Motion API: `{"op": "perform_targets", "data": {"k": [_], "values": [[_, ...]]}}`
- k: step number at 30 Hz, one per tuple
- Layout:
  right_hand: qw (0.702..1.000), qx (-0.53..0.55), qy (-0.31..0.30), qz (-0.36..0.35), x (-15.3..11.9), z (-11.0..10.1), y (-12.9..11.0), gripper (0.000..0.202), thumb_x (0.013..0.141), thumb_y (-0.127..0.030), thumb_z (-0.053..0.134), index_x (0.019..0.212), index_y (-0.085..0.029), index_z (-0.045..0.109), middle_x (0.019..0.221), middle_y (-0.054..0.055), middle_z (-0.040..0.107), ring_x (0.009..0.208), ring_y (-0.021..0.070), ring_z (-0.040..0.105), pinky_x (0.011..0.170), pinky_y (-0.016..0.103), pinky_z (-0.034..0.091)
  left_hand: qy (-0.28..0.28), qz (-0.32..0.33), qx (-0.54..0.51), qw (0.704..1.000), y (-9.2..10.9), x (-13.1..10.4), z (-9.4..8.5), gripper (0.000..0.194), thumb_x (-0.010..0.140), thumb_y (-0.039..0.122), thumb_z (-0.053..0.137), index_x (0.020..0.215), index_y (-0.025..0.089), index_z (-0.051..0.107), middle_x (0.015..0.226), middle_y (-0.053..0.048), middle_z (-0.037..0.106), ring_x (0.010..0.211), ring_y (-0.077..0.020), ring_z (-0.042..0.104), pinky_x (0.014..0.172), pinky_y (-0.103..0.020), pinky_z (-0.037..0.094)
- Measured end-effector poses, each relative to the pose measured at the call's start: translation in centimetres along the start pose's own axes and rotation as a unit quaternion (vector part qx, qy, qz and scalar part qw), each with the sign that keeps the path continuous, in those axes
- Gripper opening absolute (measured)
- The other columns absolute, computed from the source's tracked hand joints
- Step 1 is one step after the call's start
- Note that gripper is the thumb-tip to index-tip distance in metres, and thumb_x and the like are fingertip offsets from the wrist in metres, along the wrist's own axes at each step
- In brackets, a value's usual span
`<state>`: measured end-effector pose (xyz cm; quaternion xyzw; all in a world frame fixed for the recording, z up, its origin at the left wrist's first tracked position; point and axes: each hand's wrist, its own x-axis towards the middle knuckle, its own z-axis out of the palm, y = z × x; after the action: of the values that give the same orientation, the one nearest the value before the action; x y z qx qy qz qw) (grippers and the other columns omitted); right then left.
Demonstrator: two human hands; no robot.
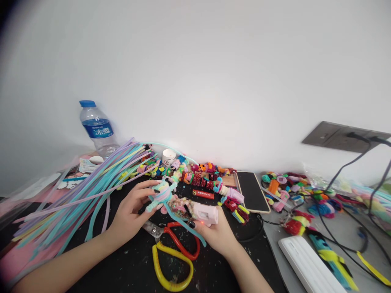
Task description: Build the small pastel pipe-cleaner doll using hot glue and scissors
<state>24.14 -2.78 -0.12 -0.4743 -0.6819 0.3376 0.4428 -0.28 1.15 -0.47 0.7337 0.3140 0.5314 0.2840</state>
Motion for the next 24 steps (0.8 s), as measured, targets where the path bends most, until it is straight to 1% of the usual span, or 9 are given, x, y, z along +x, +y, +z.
{"op": "perform_targets", "data": {"k": [4, 8, 10, 14, 16, 18, 20, 22, 24], "values": [[1.0, 0.003, 0.013, -0.01, 0.13, 0.3, -0.65, 0.046, 0.074, -0.052, 0.062, 0.102, -0.016, 0.063, 0.099, 0.014, 0.07, 0.088, 0.0278, 0.068, 0.074, 0.041, 0.057, -0.003, -0.001, 0.005, 1.0, 0.02, -0.04, -0.03, 0.029, 0.08, 0.01, 0.056, 0.104, 0.026, 0.052, 0.123, -0.008, 0.047, 0.116, -0.0225, 0.048, 0.086, -0.032, 0.05], [1.0, 0.015, 0.009, -0.019, 0.2, 0.36, -0.73, 0.044, 0.075, -0.05, 0.062, 0.104, -0.017, 0.063, 0.101, 0.013, 0.07, 0.089, 0.0272, 0.067, 0.075, 0.041, 0.057, -0.004, 0.0, 0.005, 1.0, -0.04, -0.06, -0.02, 0.029, 0.08, 0.01, 0.057, 0.104, 0.026, 0.052, 0.123, -0.008, 0.047, 0.116, -0.0224, 0.049, 0.086, -0.032, 0.05], [1.0, 0.016, 0.001, -0.015, 0.35, 0.33, -0.86, 0.043, 0.075, -0.048, 0.062, 0.106, -0.017, 0.063, 0.103, 0.012, 0.069, 0.091, 0.0276, 0.067, 0.077, 0.041, 0.056, -0.003, 0.001, 0.006, 1.0, -0.05, -0.05, -0.03, 0.03, 0.08, 0.01, 0.057, 0.104, 0.026, 0.052, 0.123, -0.008, 0.047, 0.116, -0.0221, 0.049, 0.085, -0.031, 0.05], [0.999, 0.017, -0.047, -0.002, 0.64, 0.25, -1.17, 0.036, 0.08, -0.043, 0.059, 0.107, -0.02, 0.065, 0.106, 0.009, 0.068, 0.096, 0.0272, 0.064, 0.084, 0.041, 0.052, -0.004, 0.001, 0.001, 1.0, -0.02, 0.01, -0.07, 0.032, 0.08, 0.008, 0.057, 0.105, 0.027, 0.051, 0.123, -0.007, 0.046, 0.117, -0.021, 0.048, 0.087, -0.03, 0.049], [0.999, 0.019, -0.041, 0.01, 0.61, 0.21, -1.03, 0.036, 0.079, -0.041, 0.06, 0.107, -0.019, 0.065, 0.105, 0.01, 0.068, 0.094, 0.0272, 0.064, 0.083, 0.041, 0.052, -0.005, -0.001, -0.004, 1.0, -0.02, 0.01, -0.07, 0.033, 0.08, 0.008, 0.057, 0.105, 0.027, 0.051, 0.123, -0.006, 0.046, 0.117, -0.0207, 0.047, 0.089, -0.03, 0.049], [0.999, 0.015, -0.011, 0.027, 0.45, 0.2, -0.68, 0.039, 0.076, -0.041, 0.063, 0.105, -0.016, 0.064, 0.101, 0.012, 0.069, 0.089, 0.0273, 0.065, 0.078, 0.04, 0.054, -0.005, -0.003, -0.01, 1.0, -0.04, -0.01, -0.05, 0.033, 0.08, 0.008, 0.056, 0.106, 0.028, 0.051, 0.124, -0.006, 0.045, 0.117, -0.0206, 0.047, 0.089, -0.03, 0.049], [0.999, 0.009, 0.014, 0.044, 0.29, 0.19, -0.34, 0.038, 0.073, -0.042, 0.064, 0.099, -0.014, 0.065, 0.091, 0.012, 0.07, 0.08, 0.0263, 0.066, 0.068, 0.038, 0.055, -0.005, -0.003, -0.016, 1.0, -0.06, -0.03, -0.04, 0.033, 0.08, 0.008, 0.056, 0.106, 0.028, 0.051, 0.124, -0.006, 0.045, 0.117, -0.0207, 0.047, 0.089, -0.031, 0.049], [0.998, 0.007, 0.012, 0.054, 0.24, 0.2, -0.22, 0.036, 0.073, -0.044, 0.064, 0.091, -0.013, 0.066, 0.077, 0.009, 0.07, 0.069, 0.0237, 0.064, 0.059, 0.034, 0.055, -0.004, -0.003, -0.017, 1.0, -0.05, -0.04, -0.06, 0.033, 0.08, 0.008, 0.056, 0.106, 0.028, 0.051, 0.123, -0.006, 0.046, 0.117, -0.0204, 0.047, 0.089, -0.03, 0.049], [0.998, 0.014, -0.001, 0.057, 0.29, 0.2, -0.3, 0.034, 0.073, -0.044, 0.063, 0.086, -0.014, 0.067, 0.064, 0.006, 0.066, 0.061, 0.0208, 0.061, 0.052, 0.03, 0.052, -0.004, -0.005, -0.015, 1.0, -0.01, -0.04, -0.1, 0.033, 0.08, 0.008, 0.056, 0.105, 0.028, 0.051, 0.123, -0.005, 0.046, 0.117, -0.02, 0.047, 0.089, -0.029, 0.049]]}}
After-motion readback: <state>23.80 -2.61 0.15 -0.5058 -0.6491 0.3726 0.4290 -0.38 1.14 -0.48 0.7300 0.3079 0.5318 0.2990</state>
